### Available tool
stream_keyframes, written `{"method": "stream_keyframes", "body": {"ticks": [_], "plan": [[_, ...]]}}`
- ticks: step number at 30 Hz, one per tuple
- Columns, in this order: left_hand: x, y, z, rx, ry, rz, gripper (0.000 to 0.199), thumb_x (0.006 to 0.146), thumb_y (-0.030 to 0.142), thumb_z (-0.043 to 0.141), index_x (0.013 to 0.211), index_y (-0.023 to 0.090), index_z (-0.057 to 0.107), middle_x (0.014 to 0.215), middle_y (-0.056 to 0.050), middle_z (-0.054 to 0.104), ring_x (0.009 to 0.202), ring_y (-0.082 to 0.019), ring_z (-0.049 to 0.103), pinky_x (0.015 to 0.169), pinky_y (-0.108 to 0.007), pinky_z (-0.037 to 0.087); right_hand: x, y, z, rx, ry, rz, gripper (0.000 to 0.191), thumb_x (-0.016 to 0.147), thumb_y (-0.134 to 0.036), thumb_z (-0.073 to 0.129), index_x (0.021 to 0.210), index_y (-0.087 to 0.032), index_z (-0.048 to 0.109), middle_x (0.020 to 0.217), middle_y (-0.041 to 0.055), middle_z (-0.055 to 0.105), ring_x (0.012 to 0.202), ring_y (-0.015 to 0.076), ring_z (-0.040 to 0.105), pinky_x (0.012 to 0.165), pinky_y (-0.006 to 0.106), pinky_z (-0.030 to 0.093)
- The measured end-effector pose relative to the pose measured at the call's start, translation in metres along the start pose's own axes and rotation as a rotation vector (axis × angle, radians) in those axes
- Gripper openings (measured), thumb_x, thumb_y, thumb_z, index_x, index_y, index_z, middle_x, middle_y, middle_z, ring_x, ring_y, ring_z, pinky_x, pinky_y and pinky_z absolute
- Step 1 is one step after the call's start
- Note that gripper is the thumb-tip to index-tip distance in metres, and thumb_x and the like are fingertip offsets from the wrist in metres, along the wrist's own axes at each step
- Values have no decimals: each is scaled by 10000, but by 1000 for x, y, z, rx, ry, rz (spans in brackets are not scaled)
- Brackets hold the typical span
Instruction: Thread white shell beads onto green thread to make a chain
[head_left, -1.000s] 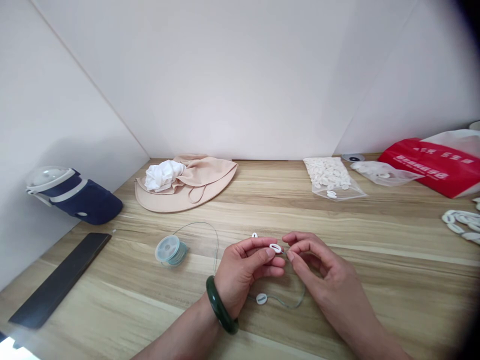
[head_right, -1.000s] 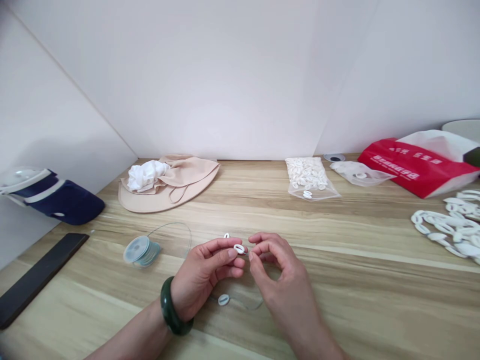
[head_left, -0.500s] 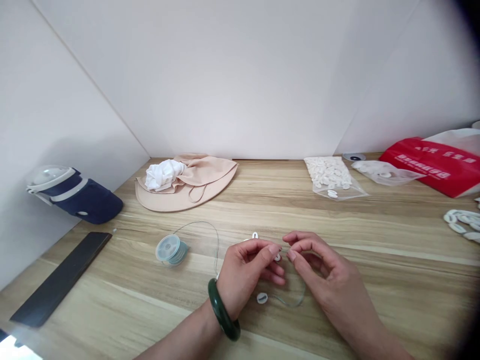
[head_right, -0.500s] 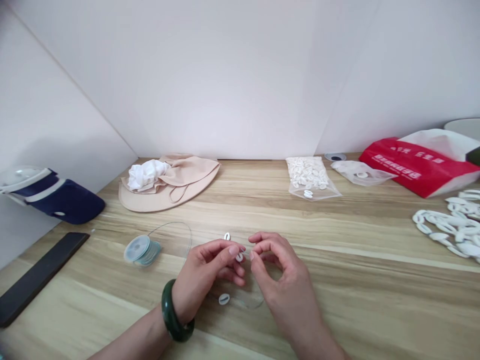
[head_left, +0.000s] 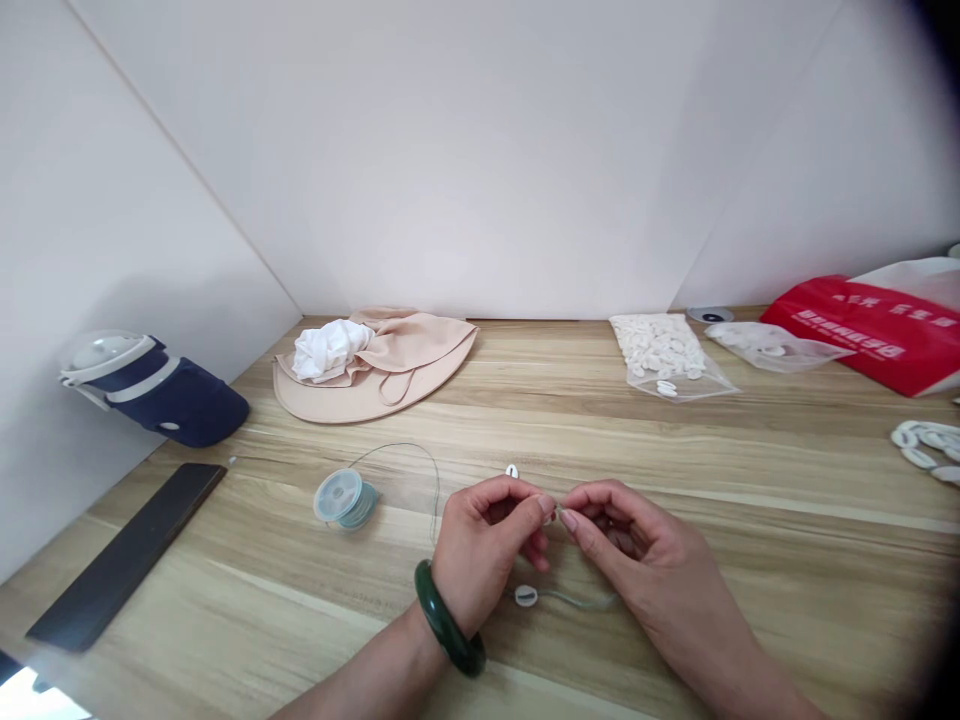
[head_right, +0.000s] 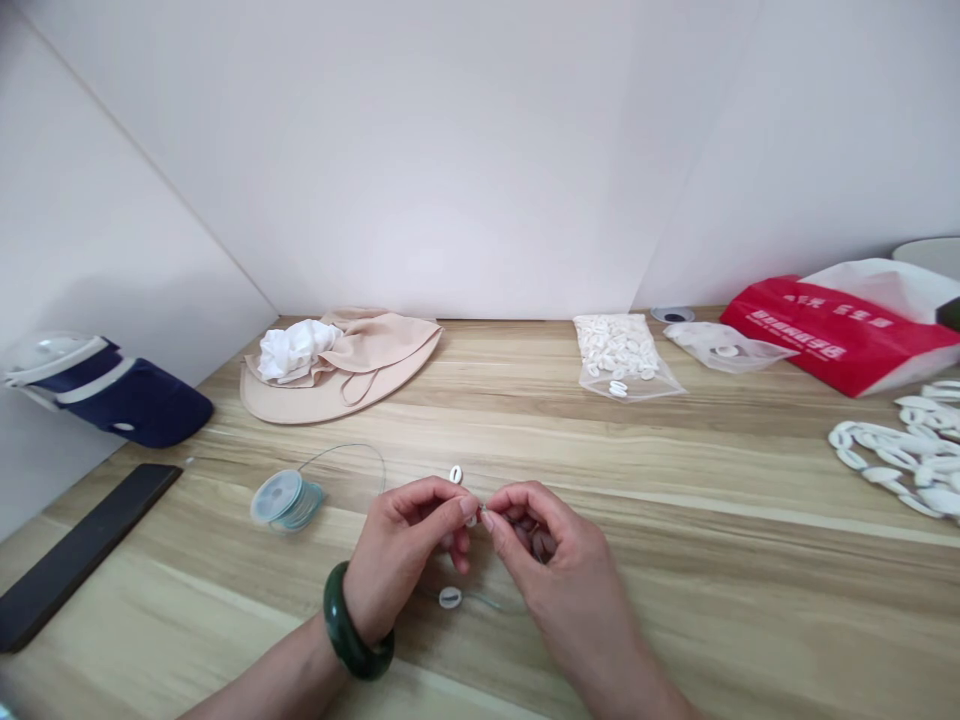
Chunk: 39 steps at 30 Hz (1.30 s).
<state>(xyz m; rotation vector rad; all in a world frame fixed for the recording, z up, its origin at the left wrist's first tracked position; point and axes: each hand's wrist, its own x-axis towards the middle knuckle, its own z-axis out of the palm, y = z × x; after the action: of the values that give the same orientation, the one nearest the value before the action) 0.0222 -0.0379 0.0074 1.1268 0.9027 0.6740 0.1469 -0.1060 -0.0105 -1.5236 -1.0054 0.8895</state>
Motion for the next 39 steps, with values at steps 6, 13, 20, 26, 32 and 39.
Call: {"method": "stream_keyframes", "body": {"ticks": [6,13,20,26,32,39], "plan": [[-2,-2,2,-19,4,-3,166,722,249,680,632,111,663,490,10,564,433,-86,523,469,-200,476,0,2,-4,-106,-22,-41,154,787,-341,587,730,-211,646,667,-2,649,606,138,591,524,212,467],[2,-6,-3,-246,-61,-137,245,736,235,693,935,92,704,738,-58,683,661,-130,643,719,-288,553,1,1,-6,-13,117,-4,153,746,-368,620,726,-217,610,648,-19,585,548,120,553,485,199,462],[5,-6,-4,-263,-39,-126,298,707,222,726,972,89,699,848,-102,712,689,-134,656,729,-276,553,1,3,-4,74,72,-50,168,770,-341,599,679,-202,570,930,37,556,705,127,581,587,210,522],[3,-6,-5,-238,-38,-133,294,697,218,730,955,82,696,728,-87,720,665,-147,666,724,-286,549,1,4,-4,17,89,-79,154,773,-318,595,680,-198,569,959,54,554,845,162,596,666,225,535],[3,-4,-3,-205,-21,-135,283,677,218,741,932,98,713,711,-76,729,652,-152,671,711,-279,549,1,6,-5,-3,76,-66,146,771,-313,594,686,-199,564,964,56,556,865,177,601,660,238,536],[2,-4,-2,-168,-31,-114,254,685,213,732,916,107,723,685,-68,730,648,-157,676,704,-276,549,0,6,-3,32,67,-70,131,781,-299,588,696,-202,561,960,49,553,861,172,605,669,239,541]]}}
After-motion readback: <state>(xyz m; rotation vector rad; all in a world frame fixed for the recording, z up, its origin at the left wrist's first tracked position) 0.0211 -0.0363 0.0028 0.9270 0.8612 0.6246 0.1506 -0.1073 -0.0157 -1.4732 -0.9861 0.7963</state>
